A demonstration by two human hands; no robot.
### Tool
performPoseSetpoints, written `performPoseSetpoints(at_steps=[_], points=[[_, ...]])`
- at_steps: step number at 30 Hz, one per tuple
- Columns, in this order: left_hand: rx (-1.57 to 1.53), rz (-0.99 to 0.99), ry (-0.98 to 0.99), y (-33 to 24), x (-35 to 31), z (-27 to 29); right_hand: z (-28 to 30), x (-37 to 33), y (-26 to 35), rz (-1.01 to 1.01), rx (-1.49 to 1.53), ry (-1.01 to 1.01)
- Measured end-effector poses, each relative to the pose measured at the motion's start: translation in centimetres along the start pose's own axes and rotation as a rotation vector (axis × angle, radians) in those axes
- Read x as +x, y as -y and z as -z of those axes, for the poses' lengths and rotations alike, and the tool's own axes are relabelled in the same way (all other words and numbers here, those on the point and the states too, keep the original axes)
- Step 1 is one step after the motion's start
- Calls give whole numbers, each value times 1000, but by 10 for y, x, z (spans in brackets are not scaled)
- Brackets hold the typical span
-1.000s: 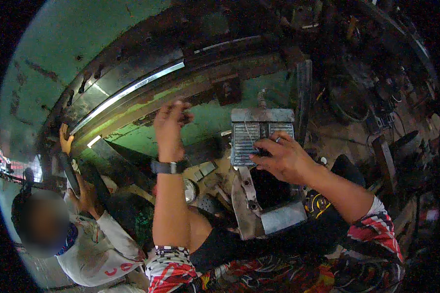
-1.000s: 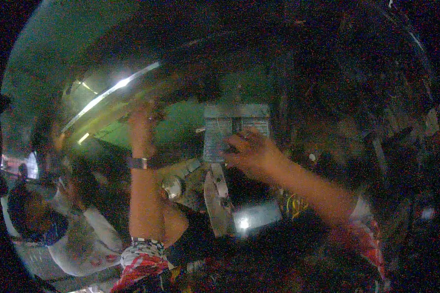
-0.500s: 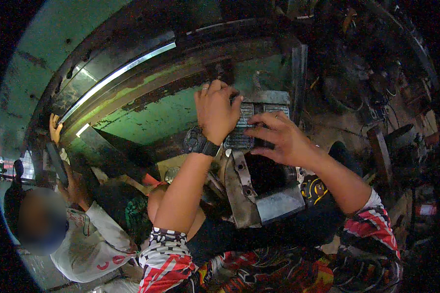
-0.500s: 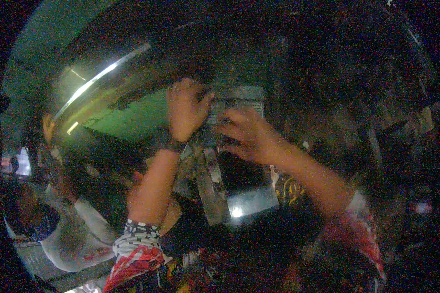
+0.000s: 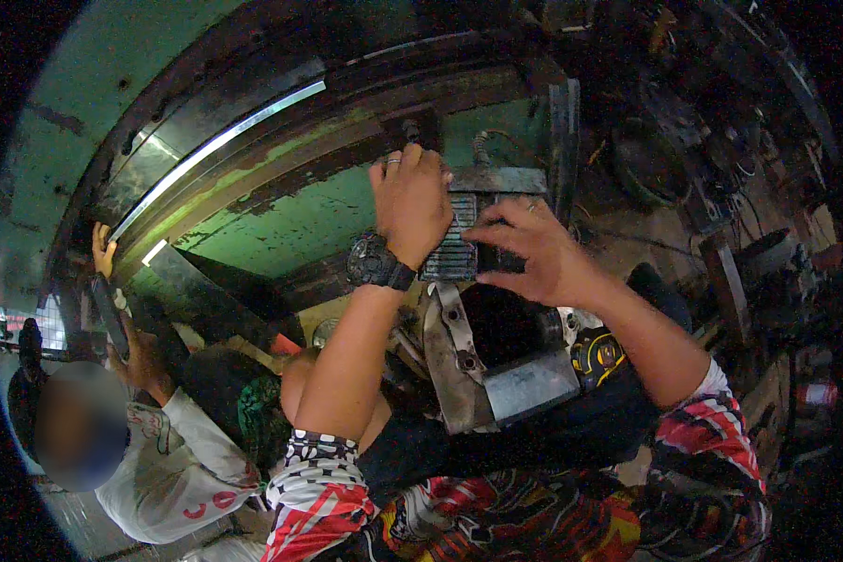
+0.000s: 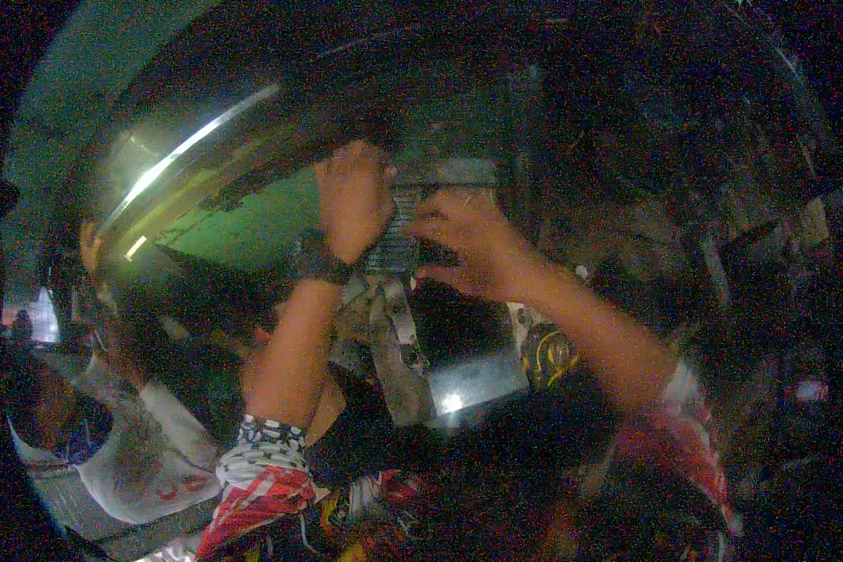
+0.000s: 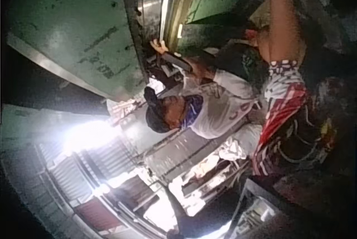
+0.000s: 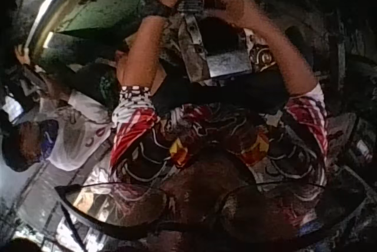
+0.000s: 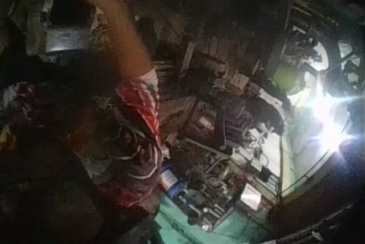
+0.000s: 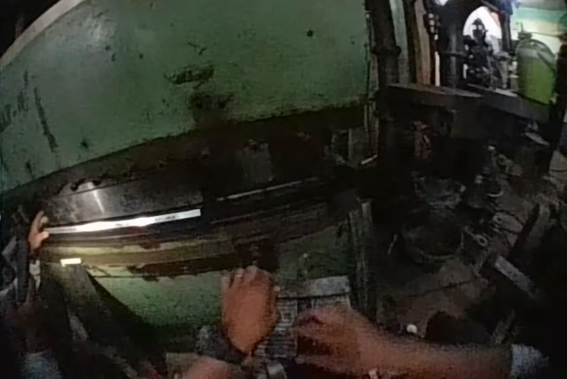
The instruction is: The person fits a long metal bar into a slot on a large green machine, then uses a hammer to tap it into place. Another person assists by holding a smartphone for illumination.
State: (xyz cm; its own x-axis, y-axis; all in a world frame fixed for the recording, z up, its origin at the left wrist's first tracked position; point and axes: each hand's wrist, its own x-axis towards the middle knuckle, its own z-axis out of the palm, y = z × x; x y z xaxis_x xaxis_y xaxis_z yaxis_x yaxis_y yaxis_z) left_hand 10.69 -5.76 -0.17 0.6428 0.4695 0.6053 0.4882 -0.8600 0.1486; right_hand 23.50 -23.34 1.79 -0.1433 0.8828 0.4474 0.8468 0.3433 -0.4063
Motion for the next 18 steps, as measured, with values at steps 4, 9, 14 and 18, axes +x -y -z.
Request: performPoseSetpoints(at_steps=[4, 9, 14, 18], points=[[-90, 42, -4, 3, -3, -1, 4, 4, 1, -52, 24, 21], [-86, 36, -41, 2, -3, 0, -4, 3, -1, 2, -85, 58], [-161, 107, -53, 8, 1, 0, -7, 13, 0, -3, -82, 17], [-451, 208, -84, 11, 1, 2, -12, 18, 3, -119, -55, -43]])
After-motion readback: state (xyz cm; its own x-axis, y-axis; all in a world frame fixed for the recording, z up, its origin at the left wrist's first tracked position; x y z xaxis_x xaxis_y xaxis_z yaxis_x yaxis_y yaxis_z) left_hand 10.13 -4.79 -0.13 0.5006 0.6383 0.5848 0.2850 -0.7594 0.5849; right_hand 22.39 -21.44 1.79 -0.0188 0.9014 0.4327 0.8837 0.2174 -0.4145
